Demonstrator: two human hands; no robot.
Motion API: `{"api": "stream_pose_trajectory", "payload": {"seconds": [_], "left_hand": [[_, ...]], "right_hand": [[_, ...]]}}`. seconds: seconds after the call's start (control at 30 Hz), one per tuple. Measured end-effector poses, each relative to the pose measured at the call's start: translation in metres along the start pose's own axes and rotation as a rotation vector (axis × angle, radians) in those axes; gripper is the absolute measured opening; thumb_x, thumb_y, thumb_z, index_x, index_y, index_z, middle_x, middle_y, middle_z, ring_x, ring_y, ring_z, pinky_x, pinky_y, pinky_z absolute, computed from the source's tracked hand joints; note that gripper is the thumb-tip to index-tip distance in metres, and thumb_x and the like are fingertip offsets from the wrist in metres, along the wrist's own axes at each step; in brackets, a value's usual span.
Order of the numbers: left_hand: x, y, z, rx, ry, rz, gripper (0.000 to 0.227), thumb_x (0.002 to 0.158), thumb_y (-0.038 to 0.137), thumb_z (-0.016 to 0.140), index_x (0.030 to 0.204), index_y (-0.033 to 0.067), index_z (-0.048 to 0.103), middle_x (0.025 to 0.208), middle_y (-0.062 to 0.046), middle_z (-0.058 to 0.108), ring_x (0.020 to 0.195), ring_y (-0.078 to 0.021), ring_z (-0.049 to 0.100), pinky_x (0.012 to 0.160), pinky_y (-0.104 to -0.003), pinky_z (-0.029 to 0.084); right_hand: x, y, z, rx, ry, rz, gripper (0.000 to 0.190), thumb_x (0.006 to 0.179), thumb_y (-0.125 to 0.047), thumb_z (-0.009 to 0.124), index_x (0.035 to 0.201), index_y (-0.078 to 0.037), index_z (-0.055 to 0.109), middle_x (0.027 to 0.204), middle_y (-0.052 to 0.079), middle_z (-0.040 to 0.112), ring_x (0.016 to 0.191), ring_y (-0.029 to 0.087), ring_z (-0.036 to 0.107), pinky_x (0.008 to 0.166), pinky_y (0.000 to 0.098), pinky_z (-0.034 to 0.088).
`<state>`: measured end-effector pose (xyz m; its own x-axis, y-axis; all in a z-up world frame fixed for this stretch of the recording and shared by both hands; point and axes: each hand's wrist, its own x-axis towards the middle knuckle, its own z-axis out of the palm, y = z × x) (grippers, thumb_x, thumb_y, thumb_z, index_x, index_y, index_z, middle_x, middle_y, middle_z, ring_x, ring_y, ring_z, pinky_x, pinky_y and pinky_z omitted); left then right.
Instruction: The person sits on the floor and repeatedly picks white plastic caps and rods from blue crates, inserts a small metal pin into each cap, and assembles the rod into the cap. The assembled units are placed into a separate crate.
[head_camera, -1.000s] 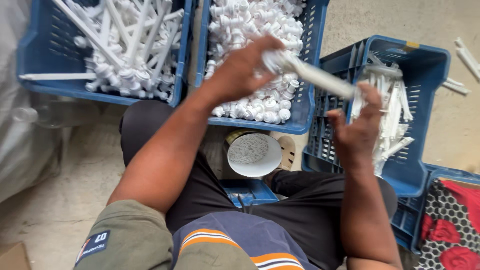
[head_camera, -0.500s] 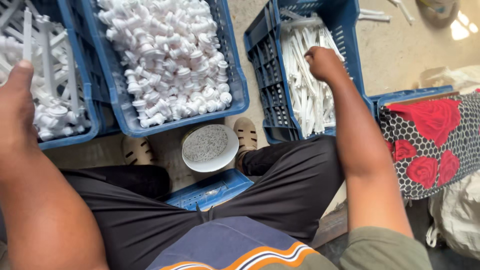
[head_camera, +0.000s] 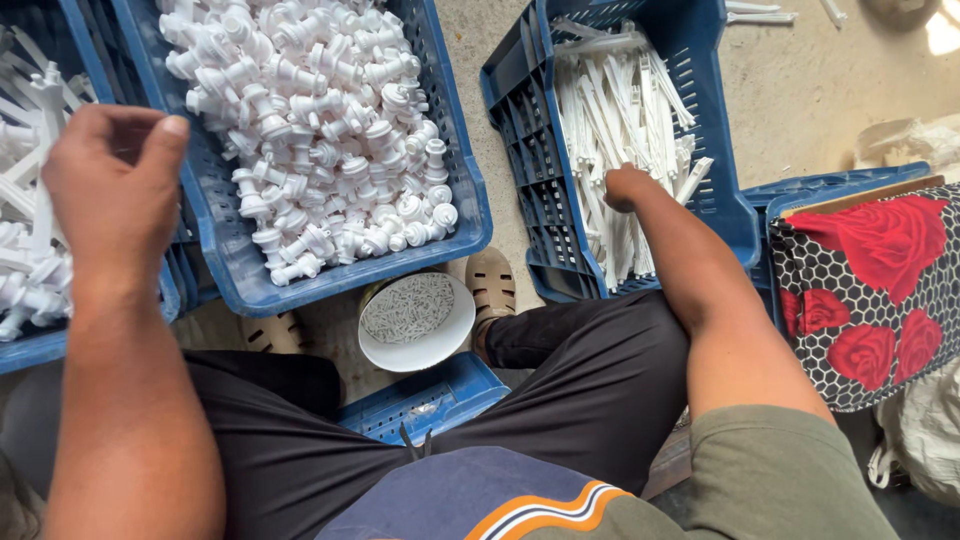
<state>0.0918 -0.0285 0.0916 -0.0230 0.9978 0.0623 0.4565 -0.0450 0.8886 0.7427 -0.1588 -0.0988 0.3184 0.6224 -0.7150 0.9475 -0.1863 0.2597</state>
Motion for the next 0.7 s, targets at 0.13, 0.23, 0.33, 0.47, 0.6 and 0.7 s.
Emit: {"api": "stream_pose_trajectory", "payload": {"seconds": [0.13,0.23,0.33,0.47,0.6,0.7], "left_hand": [[0.013,-0.005,0.03,-0.01,-0.038,0.099,0.021,0.098,0.02,0.078,0.104,0.0005,0.071,0.093,-0.007,0.073,0.085,-0.0146,0.07,0.078,-0.029,0.055],[0.02,-0.016,0.041,0.006,-0.039,0.125,0.022,0.102,0.023,0.079,0.107,0.0015,0.074,0.093,-0.008,0.076,0.084,-0.0162,0.072,0.078,-0.031,0.057],[0.019,-0.018,0.051,0.044,-0.043,0.106,0.027,0.098,0.028,0.079,0.103,0.0022,0.073,0.092,-0.009,0.077,0.083,-0.018,0.075,0.075,-0.033,0.058],[0.009,0.0,0.066,0.099,-0.227,-0.047,0.033,0.1,0.036,0.072,0.112,0.0052,0.069,0.105,-0.01,0.077,0.091,-0.0204,0.075,0.078,-0.035,0.06],[-0.007,0.03,0.082,-0.342,-0.432,-0.044,0.039,0.103,0.029,0.063,0.136,0.0101,0.053,0.128,-0.011,0.066,0.102,-0.0218,0.073,0.082,-0.035,0.063],[-0.016,0.052,0.091,-0.641,-0.643,-0.067,0.039,0.102,0.018,0.057,0.14,0.0144,0.048,0.139,-0.006,0.06,0.107,-0.0189,0.071,0.083,-0.033,0.065]], "right_hand": [[0.002,-0.007,-0.014,-0.059,0.03,0.012,0.038,0.079,-0.025,0.084,0.105,0.002,0.077,0.111,0.028,0.074,0.107,0.041,0.072,0.092,0.0479,0.058],[-0.013,-0.001,-0.046,0.13,0.216,0.142,0.031,0.077,-0.021,0.078,0.1,0.0,0.08,0.101,0.026,0.075,0.094,0.043,0.074,0.082,0.0498,0.059],[-0.063,0.015,-0.089,0.302,0.211,-0.055,0.03,0.075,-0.02,0.085,0.099,-0.004,0.077,0.094,0.023,0.076,0.084,0.036,0.072,0.077,0.0465,0.056],[-0.179,-0.009,-0.145,0.569,0.417,-0.13,0.038,0.084,-0.012,0.085,0.113,0.001,0.066,0.1,0.016,0.074,0.089,0.025,0.072,0.073,0.04,0.057],[-0.271,-0.09,-0.165,0.825,0.332,-0.381,0.059,0.088,-0.009,0.074,0.139,-0.007,0.047,0.103,0.011,0.071,0.086,0.022,0.075,0.072,0.0373,0.062],[-0.309,-0.146,-0.167,0.578,0.284,-0.608,0.058,0.085,-0.01,0.076,0.139,-0.012,0.053,0.088,0.007,0.077,0.081,0.021,0.077,0.072,0.0369,0.06]]}}
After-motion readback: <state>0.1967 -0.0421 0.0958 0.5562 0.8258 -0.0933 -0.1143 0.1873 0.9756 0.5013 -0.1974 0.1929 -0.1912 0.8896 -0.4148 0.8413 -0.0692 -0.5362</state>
